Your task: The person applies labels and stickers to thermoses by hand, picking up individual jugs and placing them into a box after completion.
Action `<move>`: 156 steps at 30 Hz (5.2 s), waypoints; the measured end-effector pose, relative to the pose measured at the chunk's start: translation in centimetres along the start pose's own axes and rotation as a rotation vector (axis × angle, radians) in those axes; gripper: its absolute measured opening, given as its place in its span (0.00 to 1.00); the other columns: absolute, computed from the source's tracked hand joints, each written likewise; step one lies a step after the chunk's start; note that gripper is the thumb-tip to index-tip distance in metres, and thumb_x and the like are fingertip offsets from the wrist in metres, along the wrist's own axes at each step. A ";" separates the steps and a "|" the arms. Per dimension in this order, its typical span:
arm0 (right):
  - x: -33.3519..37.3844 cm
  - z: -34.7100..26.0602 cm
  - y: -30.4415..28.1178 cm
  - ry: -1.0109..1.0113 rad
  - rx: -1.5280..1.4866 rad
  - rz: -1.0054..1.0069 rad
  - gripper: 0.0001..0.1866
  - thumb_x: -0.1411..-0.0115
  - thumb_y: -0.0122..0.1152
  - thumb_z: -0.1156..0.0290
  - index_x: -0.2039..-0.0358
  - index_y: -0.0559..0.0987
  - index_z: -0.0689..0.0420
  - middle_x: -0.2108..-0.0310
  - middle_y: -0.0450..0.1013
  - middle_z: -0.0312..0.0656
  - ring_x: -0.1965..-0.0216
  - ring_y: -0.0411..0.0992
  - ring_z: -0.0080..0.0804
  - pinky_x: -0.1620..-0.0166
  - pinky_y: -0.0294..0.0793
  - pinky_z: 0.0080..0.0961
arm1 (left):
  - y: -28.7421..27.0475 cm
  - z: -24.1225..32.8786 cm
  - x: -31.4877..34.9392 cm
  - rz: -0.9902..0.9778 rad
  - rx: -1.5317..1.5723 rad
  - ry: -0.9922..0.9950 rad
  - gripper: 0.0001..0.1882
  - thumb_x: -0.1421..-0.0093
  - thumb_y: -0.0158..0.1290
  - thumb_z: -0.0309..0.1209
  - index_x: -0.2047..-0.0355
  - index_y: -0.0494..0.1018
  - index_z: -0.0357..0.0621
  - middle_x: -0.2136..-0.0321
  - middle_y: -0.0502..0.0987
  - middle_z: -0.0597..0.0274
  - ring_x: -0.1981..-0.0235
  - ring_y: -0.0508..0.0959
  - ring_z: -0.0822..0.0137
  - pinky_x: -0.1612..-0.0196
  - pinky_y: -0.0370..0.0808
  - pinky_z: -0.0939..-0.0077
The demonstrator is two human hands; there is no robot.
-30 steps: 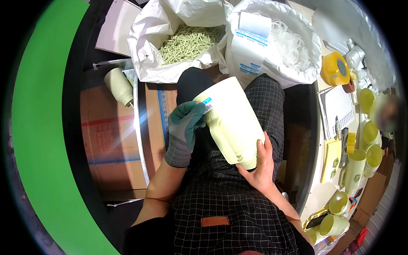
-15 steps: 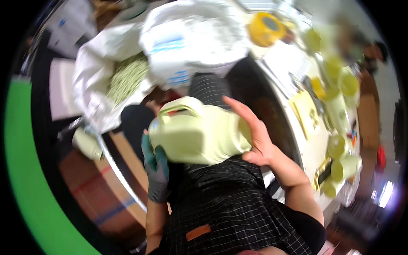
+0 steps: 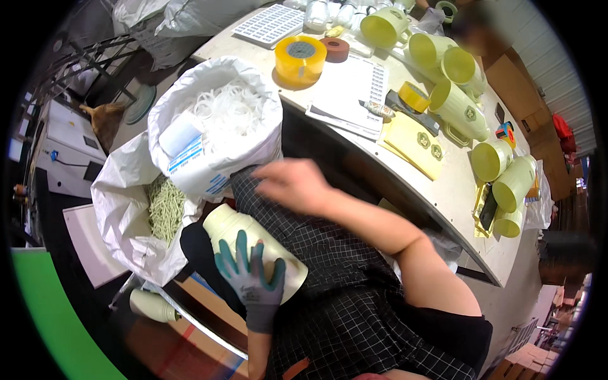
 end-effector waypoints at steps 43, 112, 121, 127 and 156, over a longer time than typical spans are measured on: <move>7.8 9.8 -21.5 0.353 0.539 0.527 0.17 0.28 0.65 0.71 0.42 0.90 0.45 0.55 0.76 0.41 0.50 0.72 0.41 0.43 0.74 0.36 | 19.2 22.1 -20.0 -0.476 -0.128 0.713 0.43 0.35 0.57 0.62 0.30 0.75 0.44 0.28 0.72 0.48 0.22 0.62 0.48 0.21 0.53 0.44; 10.1 -8.3 7.8 0.032 -0.269 -0.285 0.22 0.36 0.71 0.71 0.42 0.83 0.57 0.47 0.83 0.44 0.50 0.77 0.46 0.44 0.76 0.43 | 2.3 -17.9 -7.2 -0.117 1.130 -0.538 0.21 0.29 0.62 0.27 0.38 0.78 0.33 0.56 0.83 0.65 0.56 0.80 0.77 0.51 0.76 0.82; 13.0 -0.1 -12.3 0.168 0.124 0.373 0.20 0.39 0.70 0.81 0.46 0.86 0.54 0.52 0.79 0.43 0.47 0.77 0.44 0.43 0.78 0.41 | 5.3 -18.0 -8.1 -0.274 0.299 -0.431 0.37 0.30 0.65 0.45 0.30 0.70 0.35 0.37 0.76 0.42 0.35 0.76 0.44 0.29 0.71 0.54; 21.4 9.0 -28.4 0.473 0.695 0.658 0.10 0.33 0.70 0.71 0.52 0.90 0.51 0.57 0.77 0.41 0.53 0.76 0.42 0.51 0.79 0.36 | 2.0 0.7 -15.4 -0.062 0.238 0.302 0.33 0.36 0.66 0.41 0.34 0.73 0.41 0.31 0.72 0.43 0.30 0.71 0.41 0.25 0.65 0.45; 19.4 9.6 -32.6 0.335 0.342 0.791 0.18 0.27 0.64 0.75 0.40 0.87 0.54 0.55 0.74 0.41 0.52 0.70 0.34 0.48 0.72 0.27 | 22.6 33.6 -16.9 -0.432 -0.050 0.916 0.40 0.35 0.57 0.62 0.28 0.73 0.56 0.22 0.63 0.53 0.19 0.56 0.45 0.19 0.43 0.33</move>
Point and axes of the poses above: each hand's wrist, its own x-axis away from the middle knuckle, its own y-axis out of the palm, z = x × y, the point moved 9 cm from there along -x, towards the middle knuckle
